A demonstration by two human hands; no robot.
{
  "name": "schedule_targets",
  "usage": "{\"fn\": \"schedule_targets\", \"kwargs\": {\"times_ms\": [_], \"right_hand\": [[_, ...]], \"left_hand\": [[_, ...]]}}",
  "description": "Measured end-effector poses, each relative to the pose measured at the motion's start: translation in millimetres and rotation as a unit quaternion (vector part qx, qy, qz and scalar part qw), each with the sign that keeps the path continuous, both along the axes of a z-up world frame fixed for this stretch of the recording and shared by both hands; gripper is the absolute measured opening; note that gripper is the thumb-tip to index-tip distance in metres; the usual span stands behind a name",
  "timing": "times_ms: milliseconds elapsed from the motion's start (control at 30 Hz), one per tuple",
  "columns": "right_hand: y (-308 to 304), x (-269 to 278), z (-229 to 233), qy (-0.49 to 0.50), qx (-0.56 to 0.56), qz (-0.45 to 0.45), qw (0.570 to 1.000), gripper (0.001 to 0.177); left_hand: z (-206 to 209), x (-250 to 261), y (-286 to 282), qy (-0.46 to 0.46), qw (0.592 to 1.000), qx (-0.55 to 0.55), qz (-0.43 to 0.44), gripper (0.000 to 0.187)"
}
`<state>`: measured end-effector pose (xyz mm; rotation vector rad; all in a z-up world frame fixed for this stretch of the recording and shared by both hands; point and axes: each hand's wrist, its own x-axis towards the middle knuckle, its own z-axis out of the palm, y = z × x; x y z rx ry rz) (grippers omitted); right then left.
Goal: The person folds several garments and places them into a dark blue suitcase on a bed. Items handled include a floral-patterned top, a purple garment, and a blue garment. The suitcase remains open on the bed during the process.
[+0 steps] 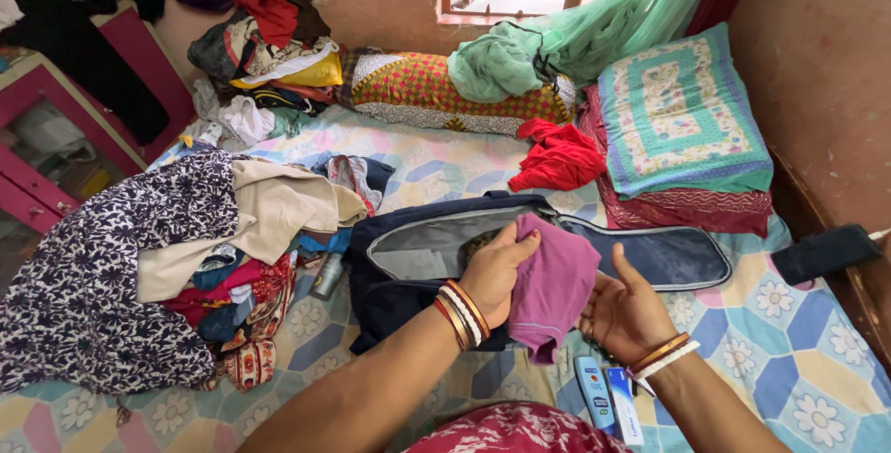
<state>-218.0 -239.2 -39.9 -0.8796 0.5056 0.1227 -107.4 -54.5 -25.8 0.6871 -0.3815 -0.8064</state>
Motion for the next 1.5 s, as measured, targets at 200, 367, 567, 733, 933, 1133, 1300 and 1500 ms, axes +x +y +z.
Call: {"fn": "schedule_targets", "kwargs": {"times_ms": [200,367,567,733,933,1133,1300,1500], "right_hand": [[20.3,-2.4,37.1,0.01,-0.003,0.009,1.0,0.085],[33.1,-8.0,47.0,-0.068,0.006,0.033,0.997,0.078],[28.6,-4.8,42.5,-0.135,-0.015,-0.035,0.99,0.038],[-5.2,4.0,20.4,-0.125,-0.072,-0.081,0.986,0.016],[-22.0,11.8,-6.6,-0.177,-0.383,-0.108,0.9,0.019],[-20.3,12.5,8.4,-0.173,-0.311,-0.134,0.925,0.018],[-18.2,8.4,31.7,-0.242,-0.391,0.009,0.888,0.043],[-2.0,11.1,47.0,-0.138,-0.608,0.059,0.78,0.038]], "left_hand": [[4.2,1.9,1.7,-0.024,0.998,-0.027,0.041,0.042],[14.1,-3.6,8.5,-0.005,1.0,-0.017,0.012,0.047],[3.7,-0.5,7.0,-0.07,0.996,0.036,0.049,0.044],[-12.1,11.2,9.2,-0.234,0.94,0.199,0.151,0.028],[0.6,5.5,24.2,-0.387,0.803,0.364,0.271,0.041],[12.0,6.1,29.6,-0.285,0.905,0.268,0.167,0.065],[23.0,9.2,47.1,-0.488,0.792,0.304,0.206,0.046],[47.6,2.1,67.8,-0.516,0.682,0.467,0.225,0.033]]}}
